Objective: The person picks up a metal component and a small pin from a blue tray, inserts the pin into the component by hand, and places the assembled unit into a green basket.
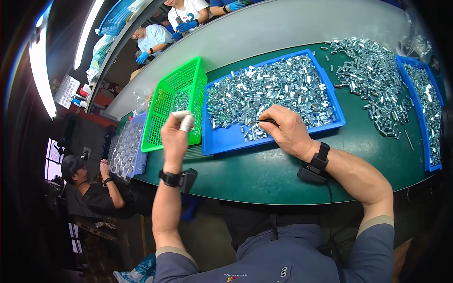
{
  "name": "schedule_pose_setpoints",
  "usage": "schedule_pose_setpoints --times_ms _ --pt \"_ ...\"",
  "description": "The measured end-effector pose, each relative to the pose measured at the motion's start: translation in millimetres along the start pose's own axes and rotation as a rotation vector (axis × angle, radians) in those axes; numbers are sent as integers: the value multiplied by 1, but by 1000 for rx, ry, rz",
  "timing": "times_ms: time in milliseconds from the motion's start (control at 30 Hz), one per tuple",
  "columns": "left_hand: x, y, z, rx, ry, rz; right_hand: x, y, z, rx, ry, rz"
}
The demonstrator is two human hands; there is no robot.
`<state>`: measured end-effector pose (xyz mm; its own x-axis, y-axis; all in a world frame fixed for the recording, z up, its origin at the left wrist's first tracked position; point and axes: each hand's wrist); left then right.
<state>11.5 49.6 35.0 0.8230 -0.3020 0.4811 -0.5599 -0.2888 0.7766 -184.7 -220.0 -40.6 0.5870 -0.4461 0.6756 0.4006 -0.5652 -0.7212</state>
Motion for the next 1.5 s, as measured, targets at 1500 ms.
schedule_pose_setpoints --times_ms 1500 --pt "-67 24 90 11 -319 193 3 -7 -1 -34 -143 28"
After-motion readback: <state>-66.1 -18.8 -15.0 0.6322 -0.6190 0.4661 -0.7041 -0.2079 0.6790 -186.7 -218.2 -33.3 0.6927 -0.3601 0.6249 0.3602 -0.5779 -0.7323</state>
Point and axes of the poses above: each hand's wrist, its own x-axis towards the middle knuckle, its own z-axis out of the palm, y = z × x, and after that the axes turned 11 degrees about y, right-handed
